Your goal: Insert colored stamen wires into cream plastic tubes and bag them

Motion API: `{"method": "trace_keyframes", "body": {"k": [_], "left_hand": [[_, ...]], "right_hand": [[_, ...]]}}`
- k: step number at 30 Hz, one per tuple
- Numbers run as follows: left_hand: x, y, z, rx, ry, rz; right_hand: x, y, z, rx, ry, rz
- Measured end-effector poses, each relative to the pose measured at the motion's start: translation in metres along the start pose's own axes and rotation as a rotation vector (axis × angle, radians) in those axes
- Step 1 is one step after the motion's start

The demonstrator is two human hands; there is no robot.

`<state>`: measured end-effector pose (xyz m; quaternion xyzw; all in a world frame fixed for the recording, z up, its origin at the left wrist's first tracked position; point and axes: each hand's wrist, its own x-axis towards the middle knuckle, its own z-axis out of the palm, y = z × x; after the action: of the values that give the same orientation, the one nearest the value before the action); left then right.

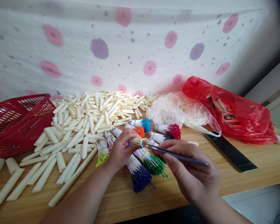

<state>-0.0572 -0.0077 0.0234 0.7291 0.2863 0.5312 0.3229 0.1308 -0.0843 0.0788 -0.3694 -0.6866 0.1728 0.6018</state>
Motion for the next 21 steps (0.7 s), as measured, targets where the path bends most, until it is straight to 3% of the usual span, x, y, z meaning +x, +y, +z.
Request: {"method": "trace_keyframes", "body": {"k": [6,13,21], "left_hand": [[0.000,0.001,0.000,-0.033,-0.027,-0.047],[-0.001,0.004,-0.001,-0.193,-0.253,-0.256],[-0.004,0.002,-0.001,-0.317,-0.316,-0.339]], "right_hand": [[0.000,-0.001,-0.002,-0.009,-0.016,-0.004],[0.004,-0.006,-0.004,-0.020,-0.036,-0.067],[0.005,-0.011,-0.006,-0.045,-0.052,-0.108]]}}
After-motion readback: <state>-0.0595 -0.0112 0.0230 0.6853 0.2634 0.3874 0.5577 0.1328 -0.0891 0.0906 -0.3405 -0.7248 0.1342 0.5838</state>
